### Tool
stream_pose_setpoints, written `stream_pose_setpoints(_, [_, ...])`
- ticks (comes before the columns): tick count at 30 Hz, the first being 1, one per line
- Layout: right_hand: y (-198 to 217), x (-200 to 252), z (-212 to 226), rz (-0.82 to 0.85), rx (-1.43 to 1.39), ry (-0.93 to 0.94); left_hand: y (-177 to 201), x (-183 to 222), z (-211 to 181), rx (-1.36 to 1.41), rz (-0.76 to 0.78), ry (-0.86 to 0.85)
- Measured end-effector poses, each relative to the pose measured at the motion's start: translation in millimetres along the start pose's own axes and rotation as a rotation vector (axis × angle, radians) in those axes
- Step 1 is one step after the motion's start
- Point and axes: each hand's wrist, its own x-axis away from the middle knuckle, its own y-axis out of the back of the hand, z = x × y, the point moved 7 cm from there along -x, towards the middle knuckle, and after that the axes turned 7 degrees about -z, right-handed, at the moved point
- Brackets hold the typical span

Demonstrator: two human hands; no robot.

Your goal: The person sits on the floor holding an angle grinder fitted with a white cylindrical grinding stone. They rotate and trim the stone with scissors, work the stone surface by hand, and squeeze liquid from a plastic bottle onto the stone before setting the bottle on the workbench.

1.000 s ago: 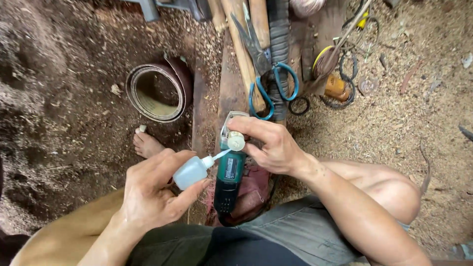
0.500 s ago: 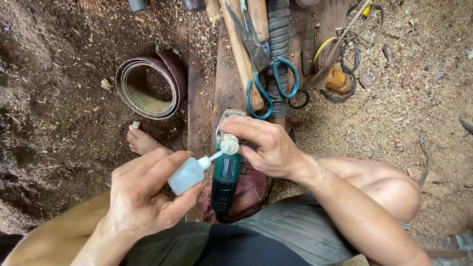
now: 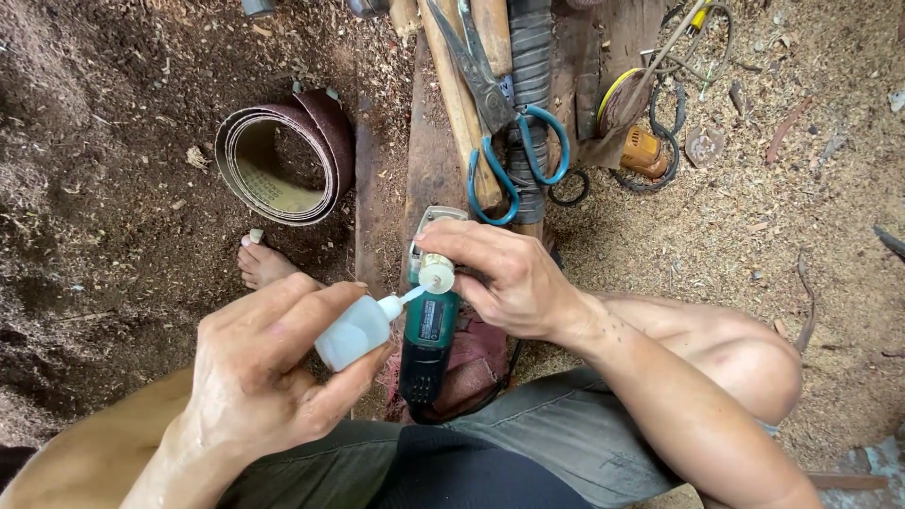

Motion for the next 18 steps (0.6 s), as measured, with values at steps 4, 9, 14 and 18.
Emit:
stream_pose_setpoints(4, [0.3,0.2,-1.4,0.007,-0.007,-0.001,5.6,2.1,10.0,0.107,0.003,0.049])
stream_pose_setpoints(9, [1.4,1.6,-4.4,0.019,-0.009,-0.014,3.3,6.9,20.4,0.164,0.028,0.094])
stream_pose_setpoints(14, [0.9,2.4,-6.2,0.035,0.006,-0.017,-1.5,7.4,22.2,0.166,0.041,0.127])
stream_pose_setpoints(18, [0.1,3.1,-7.9,0.04,0.007,-0.021,-4.0,8.0,23.0,0.177,0.045,0.139])
